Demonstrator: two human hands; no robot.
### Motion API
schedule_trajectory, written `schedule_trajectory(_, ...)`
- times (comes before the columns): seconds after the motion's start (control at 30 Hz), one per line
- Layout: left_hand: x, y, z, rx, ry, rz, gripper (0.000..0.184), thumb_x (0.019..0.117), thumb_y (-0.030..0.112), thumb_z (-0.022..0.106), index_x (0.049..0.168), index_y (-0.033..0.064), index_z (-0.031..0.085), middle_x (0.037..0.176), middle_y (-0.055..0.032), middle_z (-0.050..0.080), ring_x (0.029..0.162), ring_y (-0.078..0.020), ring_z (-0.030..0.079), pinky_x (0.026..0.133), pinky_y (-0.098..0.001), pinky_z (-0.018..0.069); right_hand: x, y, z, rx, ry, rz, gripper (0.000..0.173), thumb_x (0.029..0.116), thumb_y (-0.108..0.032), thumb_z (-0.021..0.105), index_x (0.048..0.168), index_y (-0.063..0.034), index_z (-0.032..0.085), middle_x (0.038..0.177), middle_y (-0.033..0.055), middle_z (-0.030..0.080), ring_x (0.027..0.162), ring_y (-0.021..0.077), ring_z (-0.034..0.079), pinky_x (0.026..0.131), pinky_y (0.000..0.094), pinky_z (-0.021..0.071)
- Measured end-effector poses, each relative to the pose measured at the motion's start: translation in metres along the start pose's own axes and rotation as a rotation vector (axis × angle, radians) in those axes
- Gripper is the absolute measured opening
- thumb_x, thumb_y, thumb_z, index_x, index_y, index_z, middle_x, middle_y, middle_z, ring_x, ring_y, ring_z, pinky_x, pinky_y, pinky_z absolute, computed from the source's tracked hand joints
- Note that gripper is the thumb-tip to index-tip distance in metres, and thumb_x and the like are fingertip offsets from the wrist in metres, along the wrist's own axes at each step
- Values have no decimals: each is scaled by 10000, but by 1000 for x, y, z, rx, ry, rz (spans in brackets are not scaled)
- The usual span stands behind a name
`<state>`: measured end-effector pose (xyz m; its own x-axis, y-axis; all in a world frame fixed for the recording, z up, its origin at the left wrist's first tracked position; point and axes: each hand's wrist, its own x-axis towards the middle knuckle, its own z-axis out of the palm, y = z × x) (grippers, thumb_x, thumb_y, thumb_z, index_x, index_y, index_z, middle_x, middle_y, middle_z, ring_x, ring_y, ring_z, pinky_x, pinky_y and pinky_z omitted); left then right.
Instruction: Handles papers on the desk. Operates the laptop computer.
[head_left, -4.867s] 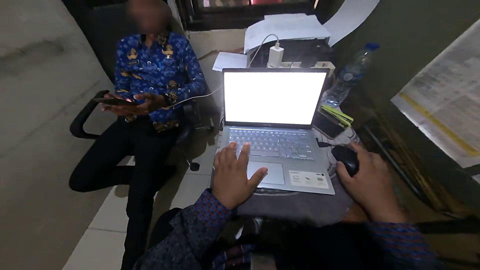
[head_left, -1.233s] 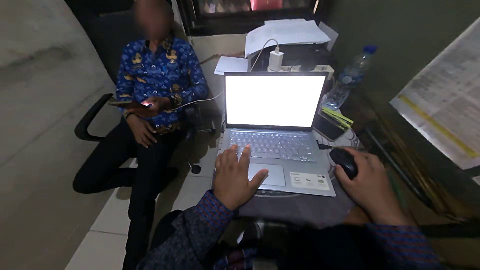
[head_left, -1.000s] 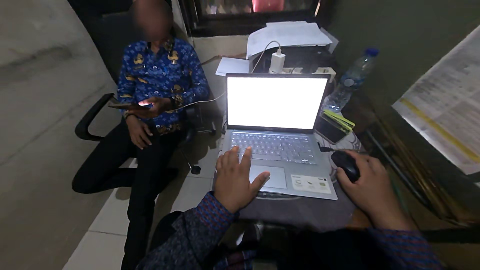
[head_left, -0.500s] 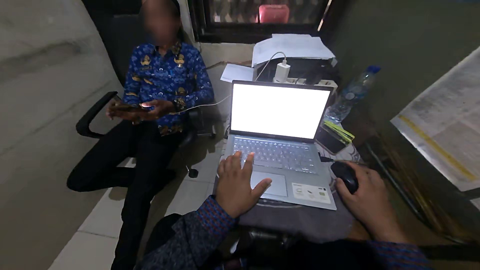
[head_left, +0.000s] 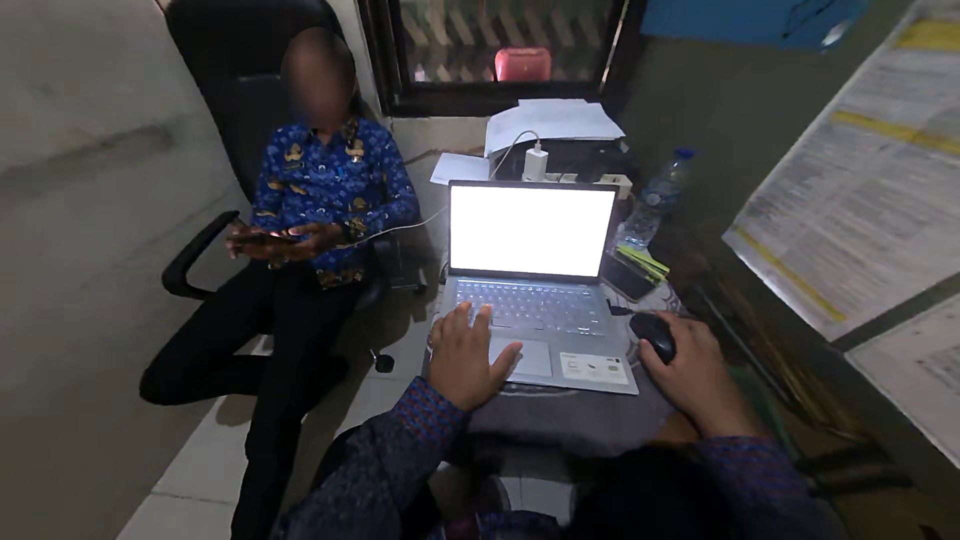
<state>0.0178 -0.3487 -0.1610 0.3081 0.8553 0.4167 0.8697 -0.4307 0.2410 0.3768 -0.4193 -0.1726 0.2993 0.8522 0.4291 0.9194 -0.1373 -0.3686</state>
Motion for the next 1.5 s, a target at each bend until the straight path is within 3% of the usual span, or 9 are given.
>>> schedule_trajectory(0.37, 1, 1, 0, 14, 71, 63, 793, 942, 752, 384, 1385, 137, 617, 1383, -177, 593, 1205, -346, 610, 1026, -568, 464, 0, 0, -3, 39, -16, 4, 674, 915, -532, 614, 1442, -114, 556, 1374, 265, 566, 1243, 461, 573, 998, 651, 487)
schedule_trajectory(0.63, 3, 5, 0, 35, 75, 60, 744, 950, 716, 411, 1339, 125, 644, 1355, -181, 605, 1179, -353, 623, 1003, -580, 480, 0, 1, -2, 71, -8, 42, 683, 904, -506, 685, 1451, -123, 540, 1354, 260, 564, 1207, 471, 584, 938, 677, 506)
schedule_trajectory(0.77, 1, 3, 1, 29, 60, 51, 742, 961, 700, 411, 1387, 124, 603, 1405, -185, 570, 1197, -366, 609, 998, -591, 479, 2, 0, -3, 64, -9, 29, 669, 900, -491, 710, 1437, -125, 552, 1357, 262, 568, 1223, 476, 578, 947, 691, 503)
schedule_trajectory(1.3, 4, 3, 4, 29, 86, 43, 697, 961, 666, 447, 1366, 123, 611, 1363, -174, 594, 1179, -345, 623, 953, -567, 511, 4, 4, 2, 59, 13, 31, 668, 897, -471, 701, 1441, -113, 550, 1354, 262, 569, 1222, 469, 575, 957, 672, 499)
schedule_trajectory(1.5, -1, 4, 4, 39, 47, 40, 743, 966, 685, 418, 1425, 119, 563, 1413, -208, 551, 1216, -389, 595, 985, -596, 491, 2, 5, 4, 51, 6, 37, 694, 899, -538, 665, 1462, -154, 531, 1371, 236, 561, 1241, 444, 569, 966, 661, 496)
